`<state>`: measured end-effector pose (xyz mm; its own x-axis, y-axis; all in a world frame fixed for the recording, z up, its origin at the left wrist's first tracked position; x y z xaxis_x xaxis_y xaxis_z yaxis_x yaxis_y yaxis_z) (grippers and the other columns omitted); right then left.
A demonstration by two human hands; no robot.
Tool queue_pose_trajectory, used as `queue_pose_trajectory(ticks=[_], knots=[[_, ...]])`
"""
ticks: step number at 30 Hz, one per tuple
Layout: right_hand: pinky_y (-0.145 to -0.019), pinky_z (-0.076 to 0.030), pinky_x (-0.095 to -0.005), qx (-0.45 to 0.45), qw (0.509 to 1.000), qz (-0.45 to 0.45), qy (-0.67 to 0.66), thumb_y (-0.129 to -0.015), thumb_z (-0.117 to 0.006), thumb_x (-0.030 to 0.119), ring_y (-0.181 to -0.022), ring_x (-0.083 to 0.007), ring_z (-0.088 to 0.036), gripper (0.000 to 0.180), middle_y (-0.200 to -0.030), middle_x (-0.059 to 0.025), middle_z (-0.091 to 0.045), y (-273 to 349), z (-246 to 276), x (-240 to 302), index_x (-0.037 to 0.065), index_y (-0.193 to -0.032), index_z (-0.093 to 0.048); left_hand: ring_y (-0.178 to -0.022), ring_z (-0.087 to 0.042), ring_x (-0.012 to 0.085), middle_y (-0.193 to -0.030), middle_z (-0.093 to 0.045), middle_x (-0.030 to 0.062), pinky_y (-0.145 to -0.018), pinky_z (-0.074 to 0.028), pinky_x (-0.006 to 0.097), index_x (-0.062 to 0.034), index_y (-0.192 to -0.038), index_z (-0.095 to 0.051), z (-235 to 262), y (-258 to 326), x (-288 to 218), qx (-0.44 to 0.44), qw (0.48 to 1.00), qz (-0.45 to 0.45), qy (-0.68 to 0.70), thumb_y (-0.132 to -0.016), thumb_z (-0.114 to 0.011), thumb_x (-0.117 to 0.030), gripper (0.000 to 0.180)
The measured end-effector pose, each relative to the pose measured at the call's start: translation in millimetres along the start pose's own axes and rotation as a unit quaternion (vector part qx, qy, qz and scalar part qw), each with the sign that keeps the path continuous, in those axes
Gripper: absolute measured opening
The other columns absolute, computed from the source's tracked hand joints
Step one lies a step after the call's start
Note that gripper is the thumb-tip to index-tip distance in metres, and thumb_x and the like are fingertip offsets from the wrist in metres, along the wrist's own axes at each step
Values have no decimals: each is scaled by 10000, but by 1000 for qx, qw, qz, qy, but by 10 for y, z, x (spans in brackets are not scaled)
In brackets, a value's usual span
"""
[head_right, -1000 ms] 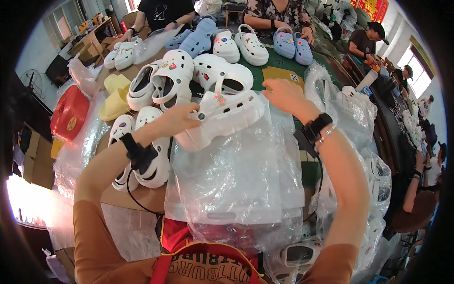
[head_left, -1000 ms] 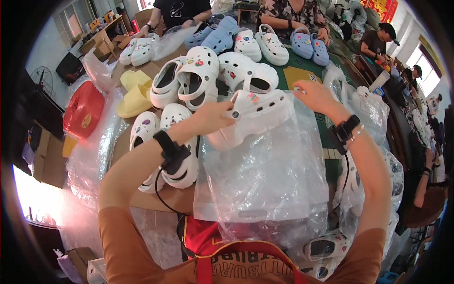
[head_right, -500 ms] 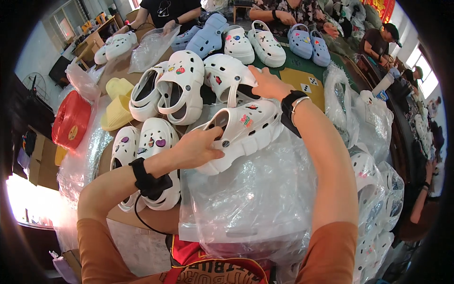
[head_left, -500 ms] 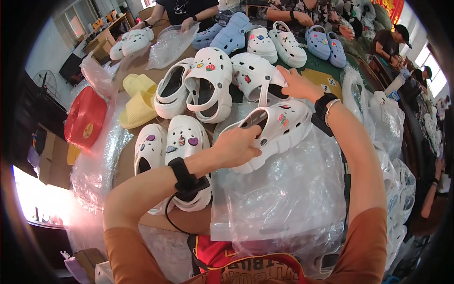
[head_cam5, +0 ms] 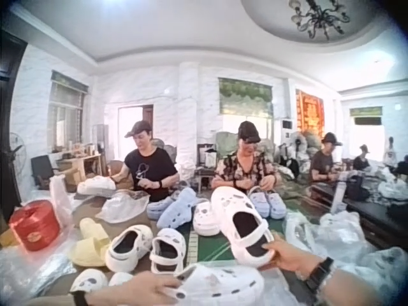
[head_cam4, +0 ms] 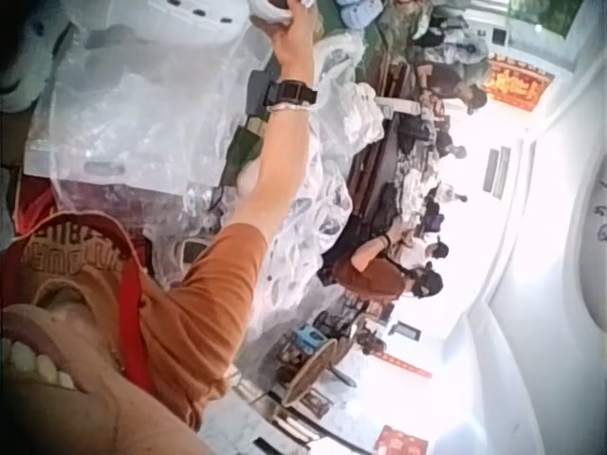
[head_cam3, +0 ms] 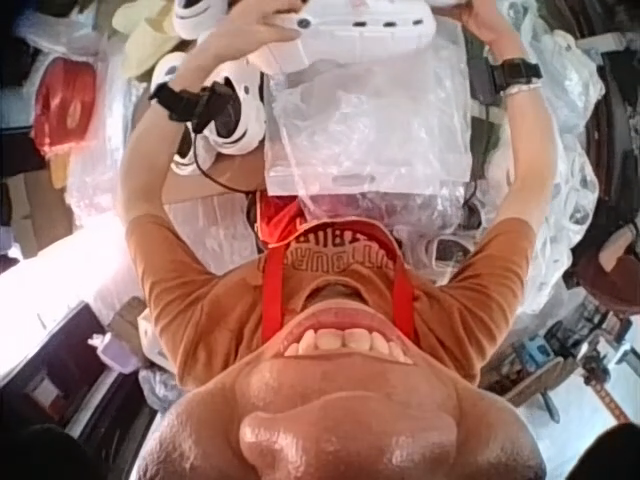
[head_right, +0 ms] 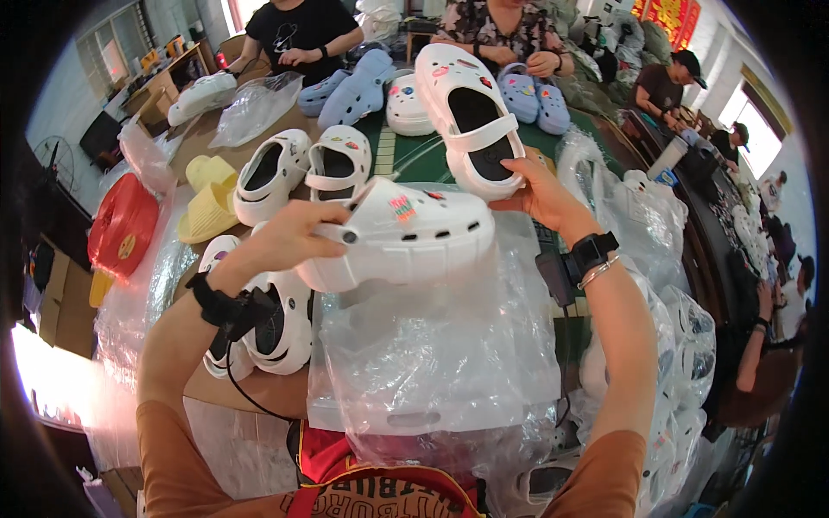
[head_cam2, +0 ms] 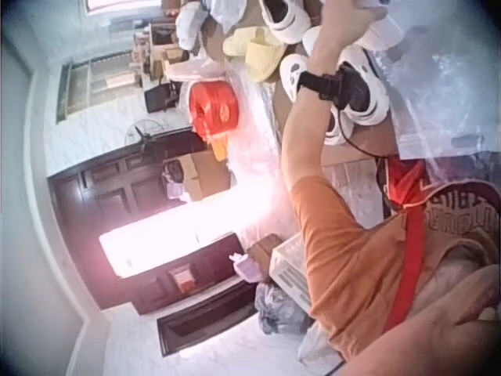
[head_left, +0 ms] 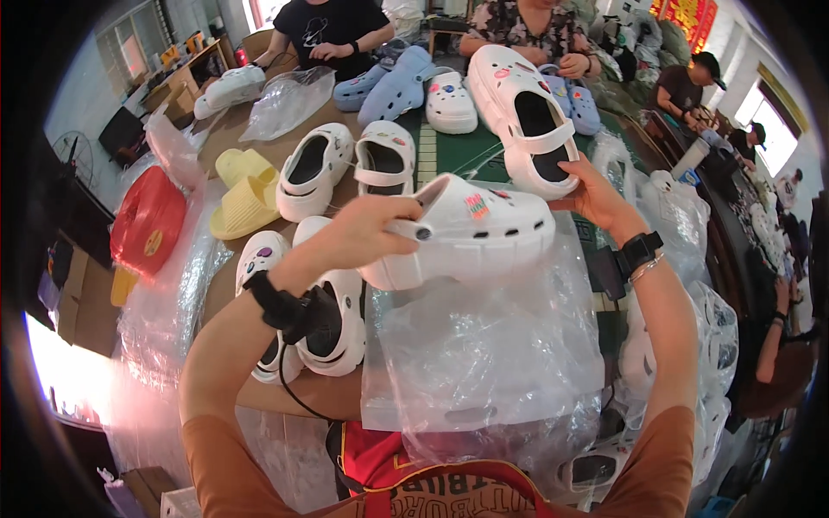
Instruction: Packaging pairs of white clog-style shoes into plastic bags.
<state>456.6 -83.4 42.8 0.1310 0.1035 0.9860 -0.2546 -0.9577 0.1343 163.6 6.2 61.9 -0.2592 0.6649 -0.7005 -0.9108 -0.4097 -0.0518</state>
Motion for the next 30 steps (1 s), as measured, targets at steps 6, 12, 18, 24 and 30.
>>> queue_pose_trajectory(ticks=[6,12,18,24,30], knots=[[-669,-564,-382,-21,994,-63,-91,-818,-560,249,-886,-222,-614,419,-1023,-80,-581,624,188,-125,148,-1201,-425,-782,-532,115,-827,-580,60,-710,-426,262,8,-999,-561,309,205,-365,24,973,43,225,-670,-655,-121,365],[-470,-502,-274,-82,995,-56,32,-803,-529,364,-682,-161,-612,422,-938,-36,-597,1058,283,-17,103,-1132,-482,-763,-563,270,-783,-584,95,-669,-433,352,-45,-888,-610,162,379,-1073,-44,911,-245,-330,-656,-631,-95,238],[-626,-542,-329,-96,995,-15,34,-789,-551,283,-858,-206,-584,522,-1081,-85,-499,1314,78,11,105,-1236,-348,-739,-578,307,-799,-596,114,-630,-442,412,-42,-859,-587,111,549,-944,-164,919,-98,-344,-707,-599,-136,180],[-660,-541,-397,-104,992,-13,-71,-782,-586,246,-945,-271,-546,600,-1152,-143,-420,1365,-219,-298,96,-1231,-218,-726,-597,337,-765,-617,167,-620,-457,423,-27,-904,-561,219,261,-829,-273,884,40,-378,-744,-591,-204,241],[-742,-516,-436,-49,989,-36,-138,-793,-596,186,-992,-282,-515,523,-1171,-129,-385,1200,-791,-492,108,-1185,-259,-753,-605,340,-786,-625,166,-641,-451,451,-47,-963,-567,1,-73,-571,-331,891,53,-305,-752,-592,-212,269]])
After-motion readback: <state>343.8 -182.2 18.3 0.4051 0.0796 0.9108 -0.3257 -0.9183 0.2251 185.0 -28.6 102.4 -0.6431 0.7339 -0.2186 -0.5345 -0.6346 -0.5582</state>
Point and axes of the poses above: each hand's wrist, its own y-axis away from the middle knuckle, its own z-axis out of the back of the hand, x = y × z, the point moved 6 cm from there along -y, towards the middle knuckle
